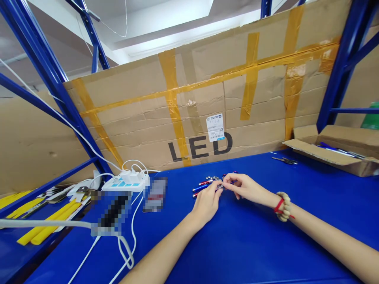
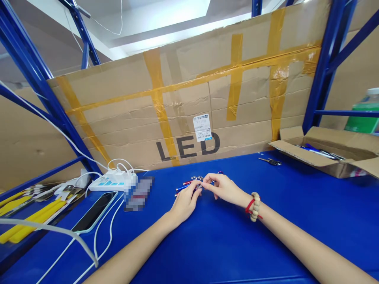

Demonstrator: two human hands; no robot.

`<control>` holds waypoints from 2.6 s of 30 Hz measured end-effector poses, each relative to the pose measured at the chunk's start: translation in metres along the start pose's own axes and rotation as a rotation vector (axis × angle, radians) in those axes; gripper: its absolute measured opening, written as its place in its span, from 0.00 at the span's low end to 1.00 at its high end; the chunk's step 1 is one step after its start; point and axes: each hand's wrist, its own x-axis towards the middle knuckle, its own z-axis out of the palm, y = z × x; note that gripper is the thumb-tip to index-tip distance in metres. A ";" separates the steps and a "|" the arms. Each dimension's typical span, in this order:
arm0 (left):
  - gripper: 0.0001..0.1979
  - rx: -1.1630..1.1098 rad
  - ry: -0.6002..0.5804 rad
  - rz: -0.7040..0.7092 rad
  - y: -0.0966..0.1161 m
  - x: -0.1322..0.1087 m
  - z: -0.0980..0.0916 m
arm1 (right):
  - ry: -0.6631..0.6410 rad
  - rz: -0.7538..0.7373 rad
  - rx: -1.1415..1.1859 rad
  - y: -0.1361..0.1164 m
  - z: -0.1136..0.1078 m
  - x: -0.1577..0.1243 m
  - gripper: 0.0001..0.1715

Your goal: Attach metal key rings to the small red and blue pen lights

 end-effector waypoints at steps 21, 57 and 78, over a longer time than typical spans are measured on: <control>0.12 0.207 -0.082 0.056 -0.004 0.002 0.004 | -0.120 0.020 -0.578 0.003 -0.029 -0.006 0.10; 0.11 0.573 0.073 0.268 0.011 -0.019 -0.010 | -0.129 0.321 -0.616 -0.004 -0.028 -0.010 0.26; 0.10 0.438 0.207 0.049 0.048 -0.070 -0.013 | -0.041 0.294 -0.657 0.005 -0.020 -0.015 0.26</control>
